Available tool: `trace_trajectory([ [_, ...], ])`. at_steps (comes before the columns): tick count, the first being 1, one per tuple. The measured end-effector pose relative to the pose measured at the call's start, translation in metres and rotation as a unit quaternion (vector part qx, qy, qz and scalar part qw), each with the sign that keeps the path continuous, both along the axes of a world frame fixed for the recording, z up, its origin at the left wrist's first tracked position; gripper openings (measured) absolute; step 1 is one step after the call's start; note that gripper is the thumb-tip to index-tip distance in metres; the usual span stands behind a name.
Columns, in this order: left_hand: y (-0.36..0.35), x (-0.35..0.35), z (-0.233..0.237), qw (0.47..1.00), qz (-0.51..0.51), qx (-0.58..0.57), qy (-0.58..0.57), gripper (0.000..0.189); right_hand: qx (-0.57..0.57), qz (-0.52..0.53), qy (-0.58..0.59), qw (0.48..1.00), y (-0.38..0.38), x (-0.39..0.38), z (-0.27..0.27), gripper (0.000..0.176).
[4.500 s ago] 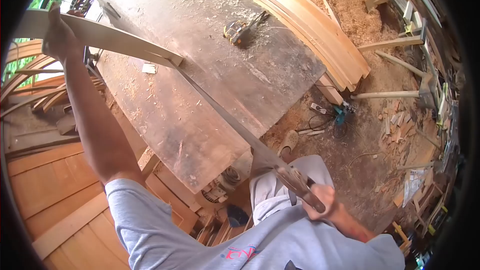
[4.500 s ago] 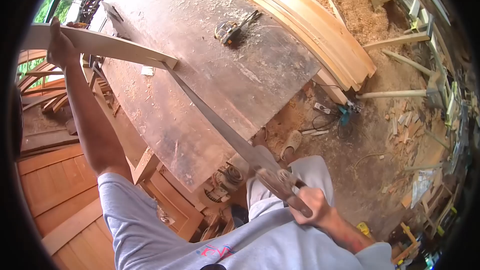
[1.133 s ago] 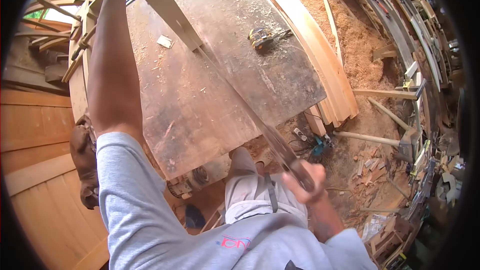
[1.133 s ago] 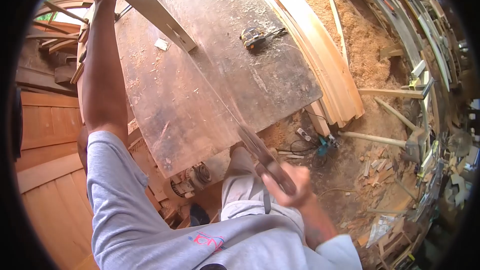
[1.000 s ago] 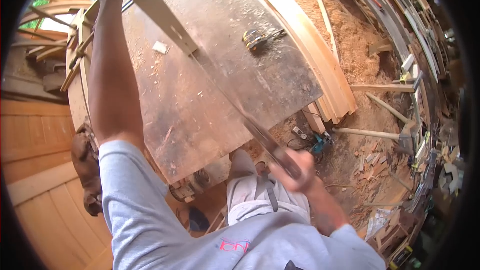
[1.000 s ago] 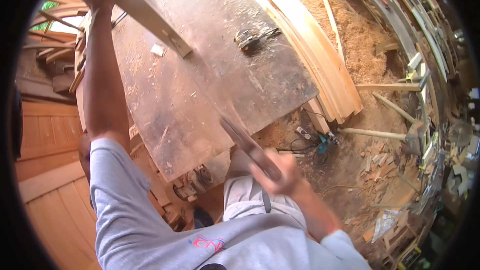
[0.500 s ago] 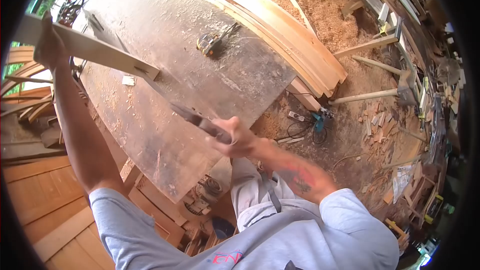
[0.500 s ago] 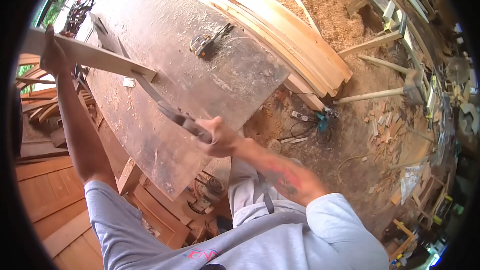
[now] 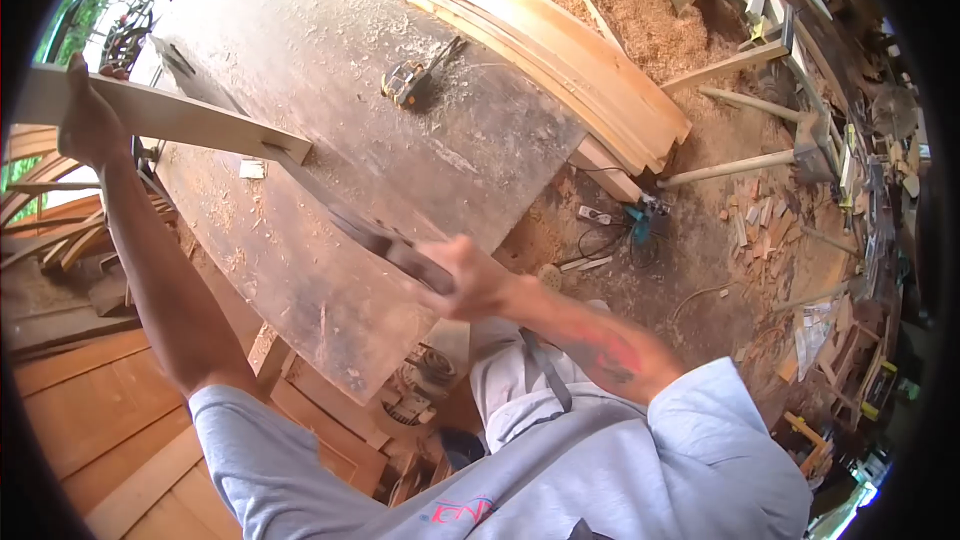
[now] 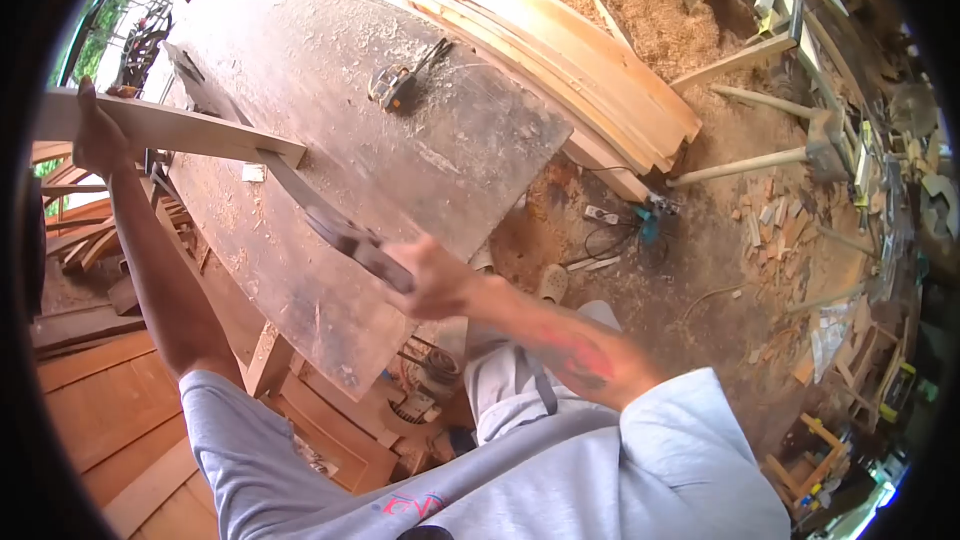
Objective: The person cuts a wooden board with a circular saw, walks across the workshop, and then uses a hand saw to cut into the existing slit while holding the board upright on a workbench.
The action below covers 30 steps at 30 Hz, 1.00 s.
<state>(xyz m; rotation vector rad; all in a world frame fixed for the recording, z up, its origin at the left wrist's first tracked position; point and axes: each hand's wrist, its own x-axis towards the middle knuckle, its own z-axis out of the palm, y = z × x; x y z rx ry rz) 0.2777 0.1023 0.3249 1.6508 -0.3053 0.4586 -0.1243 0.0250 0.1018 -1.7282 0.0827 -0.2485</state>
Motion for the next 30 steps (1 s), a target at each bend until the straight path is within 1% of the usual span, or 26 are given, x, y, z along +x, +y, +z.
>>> trace_trajectory([
  [2, 0.005, 0.012, 0.000, 1.000, -0.018, -0.009, -0.008, 0.050, -0.032, -0.008, -0.034, 0.999, -0.002, -0.068, 0.016, 0.024],
  [3, 0.000, 0.004, 0.001, 1.000, 0.004, 0.004, 0.001, 0.051, -0.055, -0.004, -0.009, 0.998, -0.003, -0.109, 0.032, 0.024],
  [4, 0.003, 0.011, 0.000, 1.000, 0.008, 0.008, 0.004, 0.051, -0.071, -0.002, 0.017, 0.997, -0.002, -0.134, 0.044, 0.023],
  [5, 0.002, 0.014, 0.001, 1.000, -0.016, -0.007, 0.014, 0.050, -0.069, 0.002, 0.018, 0.997, -0.002, -0.133, 0.046, 0.023],
  [7, 0.000, 0.010, 0.002, 0.997, -0.052, -0.047, 0.027, 0.049, -0.118, -0.026, -0.017, 0.993, -0.006, -0.130, 0.050, 0.025],
  [8, 0.001, 0.009, 0.005, 0.997, -0.054, -0.049, 0.022, 0.049, -0.115, -0.054, -0.027, 0.992, -0.001, -0.099, 0.034, 0.017],
  [9, 0.001, 0.009, 0.007, 0.999, -0.041, -0.028, 0.010, 0.049, -0.132, -0.046, -0.063, 0.988, 0.000, -0.057, 0.001, 0.006],
  [10, -0.001, 0.009, 0.004, 0.999, -0.032, -0.003, 0.004, 0.049, -0.086, -0.042, -0.025, 0.995, 0.006, -0.008, -0.015, 0.006],
  [11, -0.001, 0.013, 0.000, 0.996, -0.061, -0.065, 0.007, 0.050, -0.039, -0.037, 0.014, 0.998, 0.008, 0.019, -0.022, 0.007],
  [13, -0.005, 0.007, 0.007, 0.997, -0.059, -0.056, 0.006, 0.050, -0.025, -0.052, -0.005, 0.998, 0.010, 0.015, -0.012, 0.008],
  [14, 0.000, 0.004, 0.003, 0.997, -0.047, -0.052, 0.016, 0.051, -0.015, -0.059, -0.013, 0.998, 0.013, 0.006, -0.008, 0.008],
  [15, 0.005, 0.016, -0.001, 0.998, -0.048, -0.032, -0.003, 0.047, -0.039, -0.050, -0.018, 0.998, 0.011, -0.025, -0.008, 0.006],
  [16, 0.003, 0.017, -0.003, 0.998, -0.044, -0.036, 0.000, 0.047, -0.062, -0.036, -0.022, 0.997, 0.010, -0.071, -0.007, 0.006],
  [17, 0.001, 0.014, -0.001, 0.998, -0.037, -0.054, -0.004, 0.047, -0.105, -0.051, -0.036, 0.993, 0.009, -0.110, 0.009, 0.012],
  [18, 0.000, 0.013, 0.000, 0.997, -0.030, -0.068, -0.010, 0.047, -0.172, -0.030, -0.008, 0.985, 0.008, -0.146, 0.026, 0.019],
  [19, 0.001, 0.013, 0.001, 0.998, -0.027, -0.060, 0.017, 0.048, -0.172, -0.032, -0.014, 0.985, 0.010, -0.164, 0.040, 0.018],
  [20, 0.005, 0.018, 0.000, 0.998, -0.024, -0.060, 0.018, 0.048, -0.174, -0.036, -0.021, 0.984, 0.009, -0.171, 0.050, 0.017],
  [21, 0.005, 0.022, 0.000, 1.000, -0.020, -0.006, 0.021, 0.047, -0.147, -0.032, -0.012, 0.989, 0.002, -0.157, 0.055, 0.014],
  [22, 0.004, 0.025, 0.003, 0.999, -0.016, 0.045, 0.019, 0.046, -0.148, -0.033, 0.004, 0.988, 0.001, -0.130, 0.044, 0.014],
  [23, 0.001, 0.023, 0.000, 0.999, -0.025, 0.004, -0.020, 0.041, -0.088, -0.022, -0.014, 0.996, 0.001, -0.105, 0.006, 0.018],
  [24, -0.007, 0.012, -0.004, 0.999, 0.004, 0.016, -0.043, 0.035, -0.135, -0.014, -0.048, 0.990, 0.004, -0.060, -0.022, 0.019],
  [25, -0.002, 0.030, -0.024, 0.983, 0.005, 0.113, -0.148, 0.032, -0.175, -0.012, -0.074, 0.982, 0.011, -0.032, -0.036, 0.020],
  [26, 0.004, 0.050, -0.045, 0.945, 0.008, 0.211, -0.250, 0.030, -0.171, -0.019, -0.075, 0.982, 0.012, -0.032, -0.028, 0.020],
  [28, -0.030, 0.012, -0.055, 0.925, 0.002, 0.082, -0.370, 0.028, -0.033, -0.114, -0.029, 0.993, 0.014, -0.015, 0.005, 0.019],
  [29, -0.038, -0.007, -0.042, 0.963, -0.006, 0.096, -0.252, 0.031, -0.040, -0.100, -0.037, 0.994, 0.002, -0.041, 0.017, 0.017],
  [30, -0.045, -0.008, -0.039, 0.964, -0.008, 0.085, -0.253, 0.031, -0.069, -0.111, -0.028, 0.991, -0.007, -0.066, 0.028, 0.017],
])
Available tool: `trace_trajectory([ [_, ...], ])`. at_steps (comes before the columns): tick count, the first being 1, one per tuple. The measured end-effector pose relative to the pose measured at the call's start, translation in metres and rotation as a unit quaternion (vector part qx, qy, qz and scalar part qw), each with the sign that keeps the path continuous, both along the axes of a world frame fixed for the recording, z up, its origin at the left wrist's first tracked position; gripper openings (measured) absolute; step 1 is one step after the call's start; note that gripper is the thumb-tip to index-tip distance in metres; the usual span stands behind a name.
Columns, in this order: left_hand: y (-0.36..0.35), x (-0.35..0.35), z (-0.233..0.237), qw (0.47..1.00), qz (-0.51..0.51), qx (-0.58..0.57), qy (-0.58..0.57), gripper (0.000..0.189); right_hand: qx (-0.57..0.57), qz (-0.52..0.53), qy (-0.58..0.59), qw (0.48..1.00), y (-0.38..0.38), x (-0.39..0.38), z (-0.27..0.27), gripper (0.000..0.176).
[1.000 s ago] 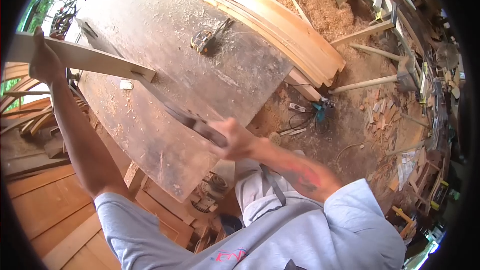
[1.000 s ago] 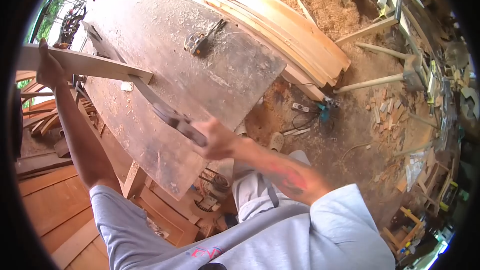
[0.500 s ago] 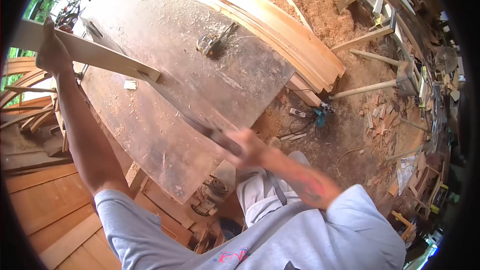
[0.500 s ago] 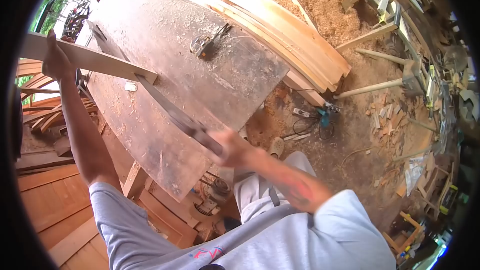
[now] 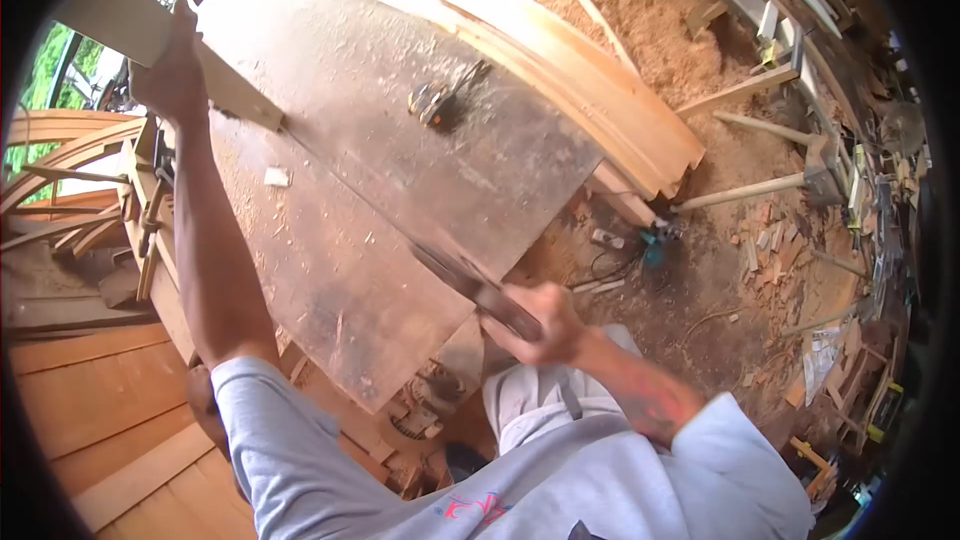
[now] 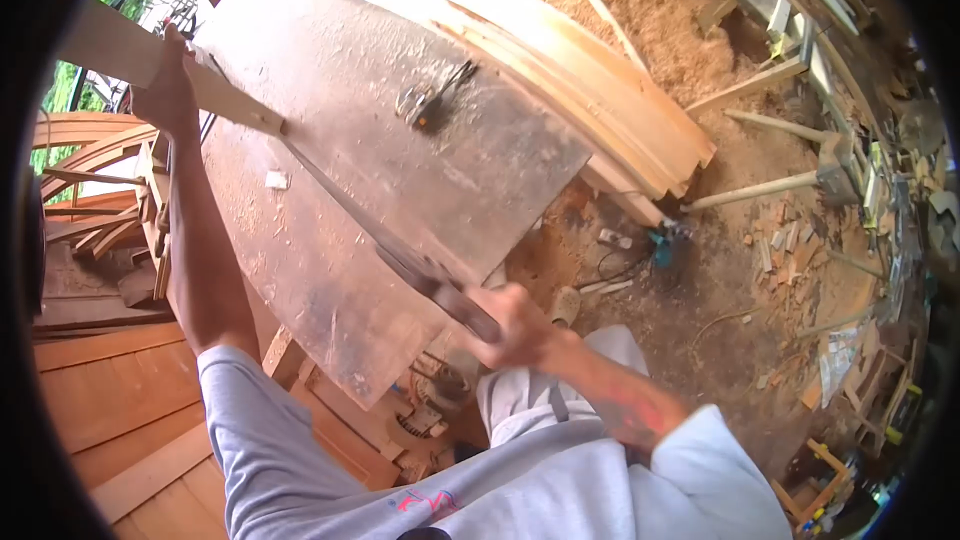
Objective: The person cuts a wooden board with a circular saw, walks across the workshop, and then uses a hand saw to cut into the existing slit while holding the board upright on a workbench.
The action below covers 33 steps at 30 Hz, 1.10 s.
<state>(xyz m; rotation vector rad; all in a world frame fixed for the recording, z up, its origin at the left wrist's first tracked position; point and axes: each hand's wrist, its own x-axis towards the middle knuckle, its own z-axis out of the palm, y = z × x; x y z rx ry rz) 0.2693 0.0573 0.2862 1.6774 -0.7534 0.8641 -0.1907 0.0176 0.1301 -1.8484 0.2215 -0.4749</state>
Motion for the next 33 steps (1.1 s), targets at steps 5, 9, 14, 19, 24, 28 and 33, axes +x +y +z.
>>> trace_trajectory([
  [5, -0.010, -0.015, 0.034, 0.990, -0.052, -0.069, 0.109, 0.030, -0.057, 0.010, 0.056, 0.997, -0.023, -0.097, 0.043, 0.018],
  [9, -0.012, -0.028, 0.038, 0.979, -0.057, -0.054, 0.188, 0.037, -0.062, -0.003, 0.065, 0.996, -0.015, -0.136, 0.060, 0.015],
  [14, -0.026, -0.050, 0.055, 0.961, -0.058, -0.014, 0.269, 0.039, -0.106, -0.013, 0.077, 0.991, -0.006, -0.149, 0.068, 0.011],
  [19, -0.001, -0.061, 0.038, 0.965, -0.098, -0.039, 0.238, 0.055, -0.002, -0.032, 0.129, 0.991, 0.002, -0.147, 0.045, 0.013],
  [24, 0.028, -0.033, -0.046, 0.916, -0.277, -0.068, 0.283, 0.060, 0.033, -0.016, 0.161, 0.986, 0.006, -0.153, 0.035, 0.017],
  [28, 0.015, -0.031, -0.083, 0.920, -0.217, -0.145, 0.292, 0.034, 0.009, -0.049, 0.154, 0.987, 0.006, -0.148, 0.056, 0.019],
  [33, 0.016, -0.043, -0.080, 0.943, -0.197, -0.127, 0.234, 0.030, -0.053, -0.019, 0.183, 0.982, -0.001, -0.181, 0.102, 0.018],
])
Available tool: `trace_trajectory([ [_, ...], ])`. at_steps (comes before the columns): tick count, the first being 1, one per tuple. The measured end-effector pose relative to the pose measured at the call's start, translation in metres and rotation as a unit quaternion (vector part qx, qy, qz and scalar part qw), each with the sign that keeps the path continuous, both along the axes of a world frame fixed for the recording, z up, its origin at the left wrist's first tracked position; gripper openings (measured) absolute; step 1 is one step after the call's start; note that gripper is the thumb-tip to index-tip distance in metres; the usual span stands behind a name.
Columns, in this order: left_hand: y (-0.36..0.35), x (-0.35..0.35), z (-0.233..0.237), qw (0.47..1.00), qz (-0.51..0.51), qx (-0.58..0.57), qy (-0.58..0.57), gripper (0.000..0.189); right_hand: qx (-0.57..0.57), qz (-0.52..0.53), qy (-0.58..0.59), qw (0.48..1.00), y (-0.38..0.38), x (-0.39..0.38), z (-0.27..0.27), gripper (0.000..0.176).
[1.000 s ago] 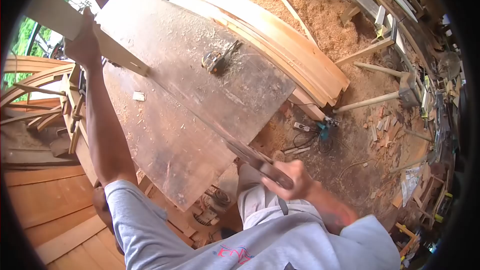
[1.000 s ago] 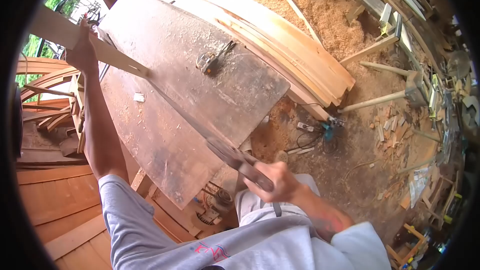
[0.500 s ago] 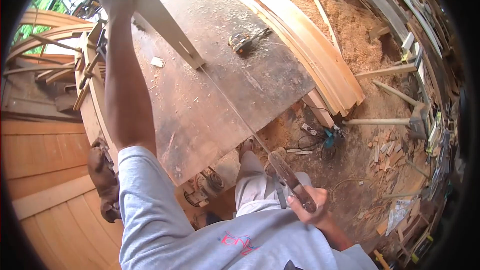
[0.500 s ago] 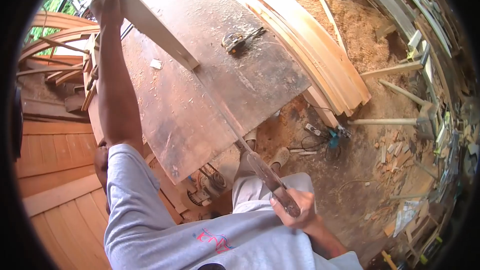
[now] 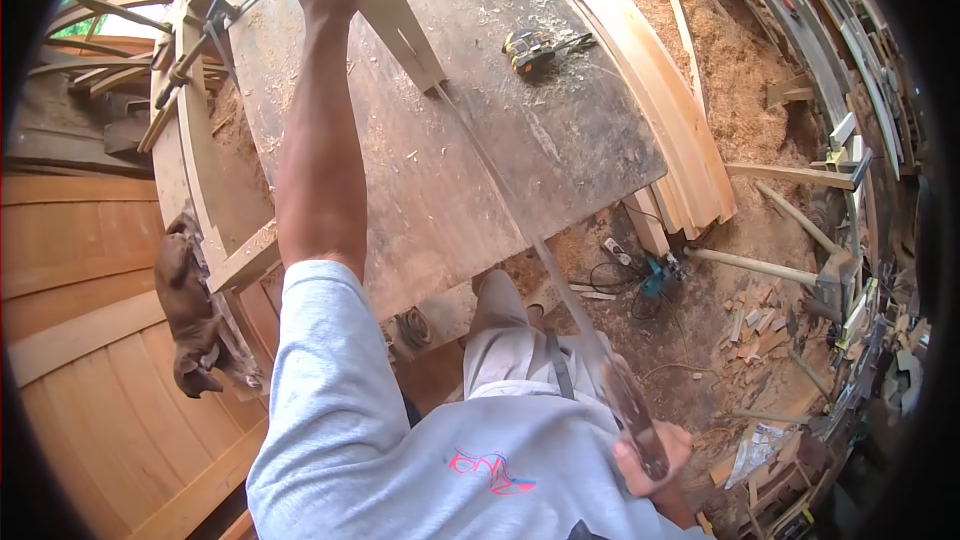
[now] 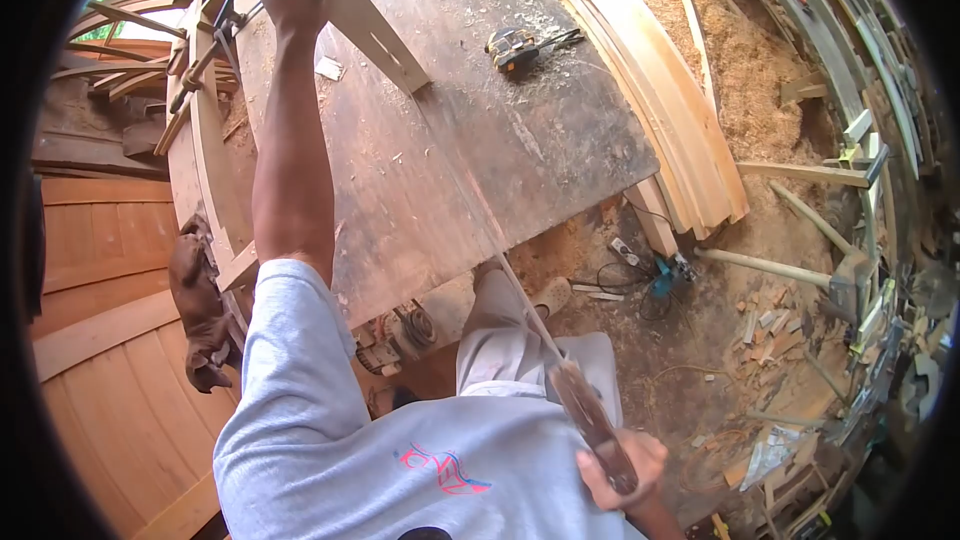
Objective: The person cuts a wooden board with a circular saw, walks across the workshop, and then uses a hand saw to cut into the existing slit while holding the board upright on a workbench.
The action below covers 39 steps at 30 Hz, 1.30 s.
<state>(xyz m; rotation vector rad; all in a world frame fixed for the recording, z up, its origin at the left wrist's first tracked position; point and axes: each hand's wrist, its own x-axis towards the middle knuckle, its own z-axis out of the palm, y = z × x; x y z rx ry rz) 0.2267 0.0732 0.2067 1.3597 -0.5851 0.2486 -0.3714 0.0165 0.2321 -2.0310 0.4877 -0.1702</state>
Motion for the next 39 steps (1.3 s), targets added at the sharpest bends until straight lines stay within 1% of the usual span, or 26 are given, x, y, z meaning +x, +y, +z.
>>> trace_trajectory([
  [2, 0.006, 0.003, -0.004, 1.000, -0.011, -0.004, -0.003, 0.029, 0.003, -0.020, 0.043, 0.999, 0.000, -0.009, 0.019, 0.017],
  [3, 0.007, 0.005, -0.004, 1.000, -0.027, -0.008, -0.014, 0.028, 0.003, -0.020, 0.045, 0.999, 0.000, -0.003, 0.014, 0.017],
  [5, 0.009, 0.013, -0.006, 0.999, -0.031, -0.016, -0.008, 0.027, -0.017, 0.029, -0.030, 0.999, -0.005, 0.031, -0.015, 0.013],
  [7, 0.007, 0.018, -0.005, 0.999, -0.036, -0.023, -0.007, 0.027, -0.076, 0.023, -0.129, 0.988, -0.001, 0.097, -0.081, 0.006],
  [9, 0.007, 0.017, -0.008, 0.996, -0.081, -0.037, -0.019, 0.026, 0.053, 0.019, -0.115, 0.992, 0.000, 0.191, -0.109, 0.007],
  [10, 0.008, 0.014, -0.010, 0.996, -0.082, -0.035, -0.017, 0.026, 0.025, 0.022, -0.162, 0.986, 0.002, 0.225, -0.135, 0.008],
  [12, 0.007, 0.013, -0.007, 0.999, -0.030, -0.007, -0.018, 0.026, 0.036, 0.001, -0.164, 0.986, 0.016, 0.226, -0.141, 0.008],
  [13, 0.008, 0.014, -0.004, 0.999, -0.032, -0.008, -0.019, 0.026, 0.041, -0.009, -0.168, 0.985, 0.018, 0.228, -0.142, 0.007],
  [15, 0.009, 0.016, -0.002, 1.000, -0.018, -0.008, -0.002, 0.029, 0.055, 0.016, -0.101, 0.993, 0.017, 0.165, -0.112, 0.011],
  [16, 0.012, 0.023, -0.006, 0.998, -0.048, -0.022, -0.023, 0.037, 0.016, 0.037, -0.111, 0.993, 0.016, 0.124, -0.105, 0.011],
  [17, 0.011, 0.026, -0.009, 0.998, -0.051, -0.024, -0.019, 0.037, -0.023, 0.059, -0.119, 0.991, 0.016, 0.089, -0.098, 0.011],
  [19, 0.011, 0.030, -0.011, 0.997, -0.067, -0.027, -0.025, 0.044, 0.004, 0.028, -0.079, 0.996, 0.013, 0.065, -0.056, 0.010],
  [21, 0.008, 0.030, -0.017, 0.997, -0.079, -0.027, 0.003, 0.044, -0.025, 0.036, -0.092, 0.995, 0.011, 0.096, -0.077, 0.010],
  [22, 0.007, 0.022, -0.005, 0.999, -0.039, 0.014, 0.023, 0.036, -0.059, 0.053, -0.121, 0.989, 0.005, 0.128, -0.098, 0.010],
  [23, 0.006, 0.019, 0.008, 0.998, 0.004, 0.055, 0.037, 0.030, -0.054, 0.053, -0.151, 0.986, 0.002, 0.175, -0.124, 0.008],
  [24, 0.005, 0.019, 0.008, 0.998, 0.023, 0.055, 0.034, 0.024, 0.027, 0.025, -0.138, 0.990, 0.002, 0.219, -0.141, 0.008],
  [26, 0.007, 0.021, 0.006, 0.999, 0.005, 0.041, 0.011, 0.025, 0.099, -0.007, -0.166, 0.981, 0.006, 0.264, -0.143, 0.008],
  [29, 0.003, 0.022, 0.000, 0.999, -0.027, 0.017, -0.003, 0.026, 0.041, 0.006, -0.144, 0.989, 0.013, 0.197, -0.141, 0.012],
  [30, 0.004, 0.017, 0.006, 0.999, -0.014, 0.033, 0.007, 0.031, -0.006, 0.035, -0.142, 0.989, 0.012, 0.160, -0.121, 0.014],
  [31, 0.011, 0.014, 0.004, 0.998, 0.002, 0.053, 0.018, 0.035, -0.100, 0.069, -0.129, 0.984, 0.010, 0.117, -0.112, 0.013],
  [32, 0.011, 0.022, -0.009, 0.998, -0.052, -0.017, -0.034, 0.039, -0.064, 0.059, -0.100, 0.991, 0.012, 0.081, -0.094, 0.010],
  [33, 0.010, 0.018, -0.006, 0.999, -0.046, -0.018, -0.022, 0.034, -0.042, 0.039, -0.066, 0.996, 0.013, 0.060, -0.074, 0.009],
  [35, 0.007, 0.009, 0.000, 0.999, -0.034, 0.003, -0.010, 0.030, -0.022, 0.024, -0.065, 0.997, 0.010, 0.084, -0.060, 0.008],
  [37, 0.005, 0.001, 0.001, 0.999, -0.030, -0.012, 0.016, 0.024, -0.108, 0.070, -0.140, 0.982, 0.001, 0.151, -0.109, 0.005],
  [38, 0.004, -0.002, -0.001, 0.999, -0.033, -0.011, 0.004, 0.023, 0.006, 0.038, -0.119, 0.992, -0.002, 0.193, -0.135, 0.004],
  [39, 0.006, -0.004, -0.001, 0.999, -0.032, -0.007, -0.011, 0.021, 0.044, 0.023, -0.105, 0.993, -0.006, 0.239, -0.140, 0.005],
])
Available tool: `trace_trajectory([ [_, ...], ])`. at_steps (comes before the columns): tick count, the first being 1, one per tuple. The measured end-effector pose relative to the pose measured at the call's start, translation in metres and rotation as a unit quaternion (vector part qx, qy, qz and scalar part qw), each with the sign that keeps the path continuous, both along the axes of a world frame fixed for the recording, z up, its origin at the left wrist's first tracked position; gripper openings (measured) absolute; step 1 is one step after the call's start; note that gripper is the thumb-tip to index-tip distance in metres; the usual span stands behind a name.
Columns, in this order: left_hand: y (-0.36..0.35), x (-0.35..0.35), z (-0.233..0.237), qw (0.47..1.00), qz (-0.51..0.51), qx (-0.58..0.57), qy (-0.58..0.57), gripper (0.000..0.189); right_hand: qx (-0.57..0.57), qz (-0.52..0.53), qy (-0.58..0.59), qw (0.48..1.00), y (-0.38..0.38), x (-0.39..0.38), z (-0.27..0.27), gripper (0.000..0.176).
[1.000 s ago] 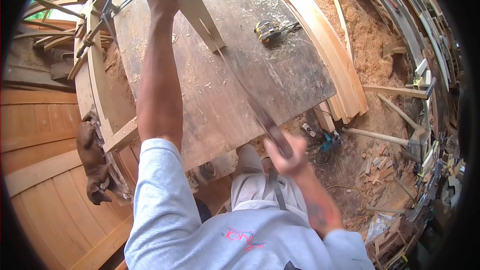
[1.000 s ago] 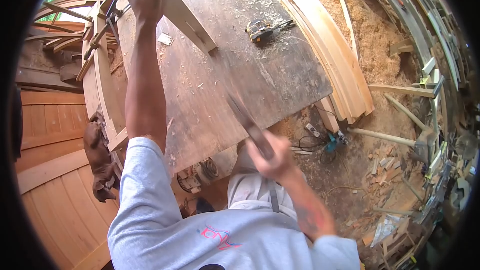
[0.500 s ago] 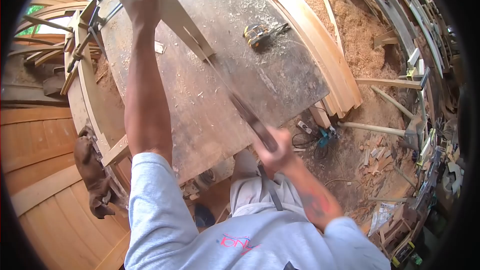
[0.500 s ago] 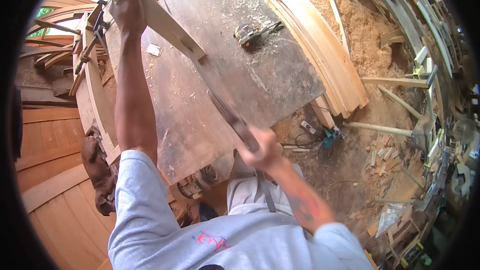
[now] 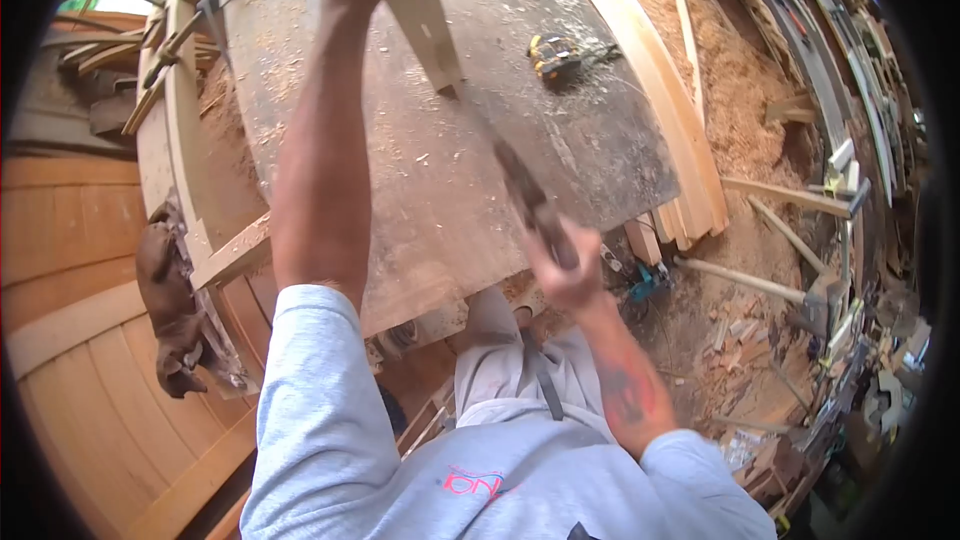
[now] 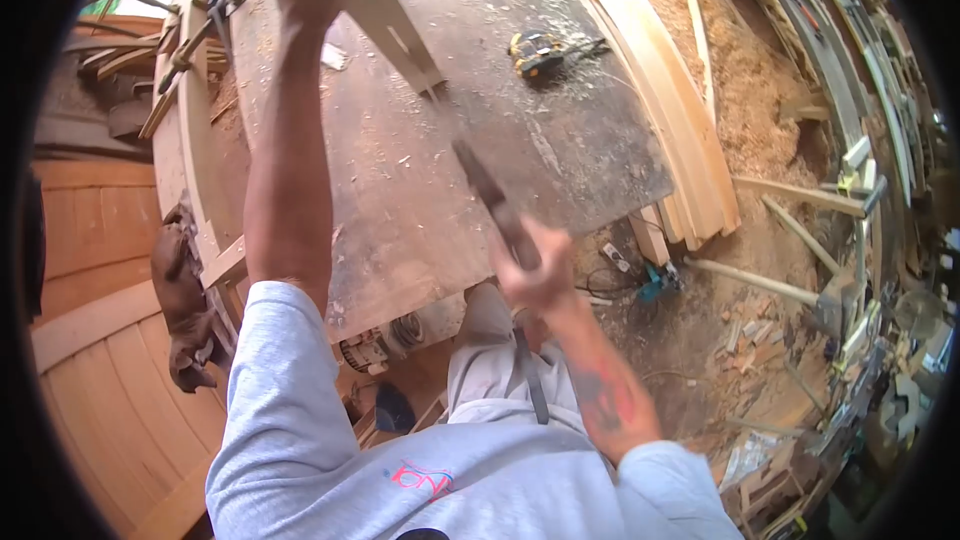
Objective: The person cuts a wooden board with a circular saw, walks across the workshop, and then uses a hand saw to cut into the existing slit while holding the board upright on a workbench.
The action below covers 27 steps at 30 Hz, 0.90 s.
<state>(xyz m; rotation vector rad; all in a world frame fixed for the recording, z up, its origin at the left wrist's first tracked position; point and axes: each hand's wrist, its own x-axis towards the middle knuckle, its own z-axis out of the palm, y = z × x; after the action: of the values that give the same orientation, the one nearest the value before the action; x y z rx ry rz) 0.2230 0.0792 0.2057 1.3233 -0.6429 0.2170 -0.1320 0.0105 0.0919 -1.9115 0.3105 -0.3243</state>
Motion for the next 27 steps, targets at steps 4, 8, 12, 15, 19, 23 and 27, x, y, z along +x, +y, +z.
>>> trace_trajectory([
  [4, -0.005, -0.017, 0.019, 0.996, 0.072, 0.027, 0.043, 0.019, 0.028, -0.048, -0.013, 0.998, 0.016, -0.023, 0.028, 0.009],
  [8, 0.000, -0.029, 0.026, 0.993, 0.083, 0.060, 0.055, 0.019, -0.033, -0.026, 0.080, 0.996, 0.011, -0.113, 0.086, 0.011],
  [12, 0.000, -0.020, 0.021, 0.990, 0.103, 0.087, 0.032, 0.021, -0.057, -0.006, 0.108, 0.993, 0.011, -0.150, 0.094, 0.009],
  [15, -0.001, -0.013, 0.019, 0.998, 0.042, 0.033, 0.046, 0.022, 0.021, -0.012, 0.016, 1.000, 0.009, -0.108, 0.057, 0.008],
  [19, 0.003, -0.005, 0.005, 1.000, 0.018, 0.015, 0.002, 0.024, 0.026, -0.009, -0.019, 0.999, 0.009, 0.010, -0.006, 0.011],
  [23, 0.000, 0.006, 0.005, 0.999, 0.018, 0.016, -0.027, 0.025, -0.038, 0.015, -0.032, 0.999, 0.012, -0.069, 0.018, 0.005],
  [27, -0.001, -0.005, 0.014, 0.999, 0.035, 0.019, 0.031, 0.027, -0.034, 0.034, 0.035, 0.998, 0.010, -0.163, 0.069, 0.013],
])
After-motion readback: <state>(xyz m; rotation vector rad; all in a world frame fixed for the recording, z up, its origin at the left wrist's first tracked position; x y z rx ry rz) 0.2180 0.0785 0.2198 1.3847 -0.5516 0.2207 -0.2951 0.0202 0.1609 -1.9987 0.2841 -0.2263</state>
